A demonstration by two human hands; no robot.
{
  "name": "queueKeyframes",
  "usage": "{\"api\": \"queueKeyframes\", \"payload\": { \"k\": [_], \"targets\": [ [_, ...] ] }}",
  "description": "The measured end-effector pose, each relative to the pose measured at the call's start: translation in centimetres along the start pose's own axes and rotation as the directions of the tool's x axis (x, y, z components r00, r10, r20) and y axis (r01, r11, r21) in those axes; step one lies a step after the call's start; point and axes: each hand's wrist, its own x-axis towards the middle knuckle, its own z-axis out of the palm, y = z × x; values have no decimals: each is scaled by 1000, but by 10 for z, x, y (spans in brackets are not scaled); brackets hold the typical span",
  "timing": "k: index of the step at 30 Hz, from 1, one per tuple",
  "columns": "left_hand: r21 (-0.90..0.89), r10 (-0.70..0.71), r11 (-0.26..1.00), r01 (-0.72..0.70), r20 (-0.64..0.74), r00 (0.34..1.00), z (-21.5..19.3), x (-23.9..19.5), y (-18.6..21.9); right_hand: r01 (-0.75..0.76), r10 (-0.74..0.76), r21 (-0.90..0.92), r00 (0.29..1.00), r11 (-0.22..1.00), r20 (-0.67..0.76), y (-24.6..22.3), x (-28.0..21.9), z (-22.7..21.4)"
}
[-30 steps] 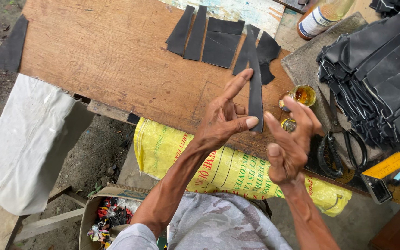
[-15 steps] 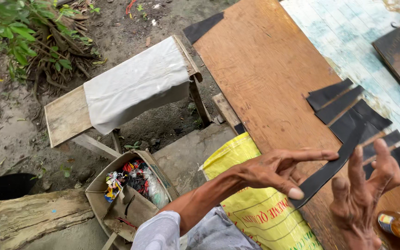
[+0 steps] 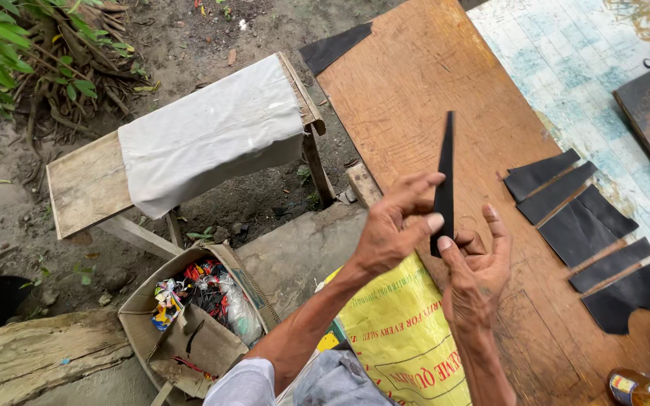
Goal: The person repeatedly picks up black rubber pieces from a wooden table, applies a liquid from a small glass container to the edges using their fingers, and places the pieces back on the table. The task involves handling both long strips and larger, irregularly shaped pieces.
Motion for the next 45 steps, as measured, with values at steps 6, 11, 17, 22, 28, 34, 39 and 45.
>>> {"api": "queueKeyframes", "payload": {
  "k": [6,11,17,22,28,34,39,45],
  "targets": [
    [-44,-61,998,54,-176,982,-51,45,6,15,25,-393,995,919,97,-13,13,-13],
    [214,-64,974,74,-54,996,-82,46,10,28,83,-484,975,875,206,-8,30,-31],
    [321,-382,880,350,41,923,-121,65,13,3,84,-606,990,796,115,-31,80,-17],
    [176,-184,946,273,-403,897,-150,120,-15,398,-375,-541,913,741,159,-48,111,16],
    [264,14,905,333,-801,599,-188,164,-64,378,-359,-729,913,571,192,-30,41,11],
    [295,91,896,332,-854,512,-199,172,-79,282,-266,-802,951,527,159,-15,3,-10],
    [298,124,899,321,-875,467,-199,177,-85,267,-257,-786,956,558,142,-4,-4,-27],
    [289,121,899,329,-885,449,-202,180,-88,252,-250,-800,959,544,133,0,-10,-35]
  ]
}}
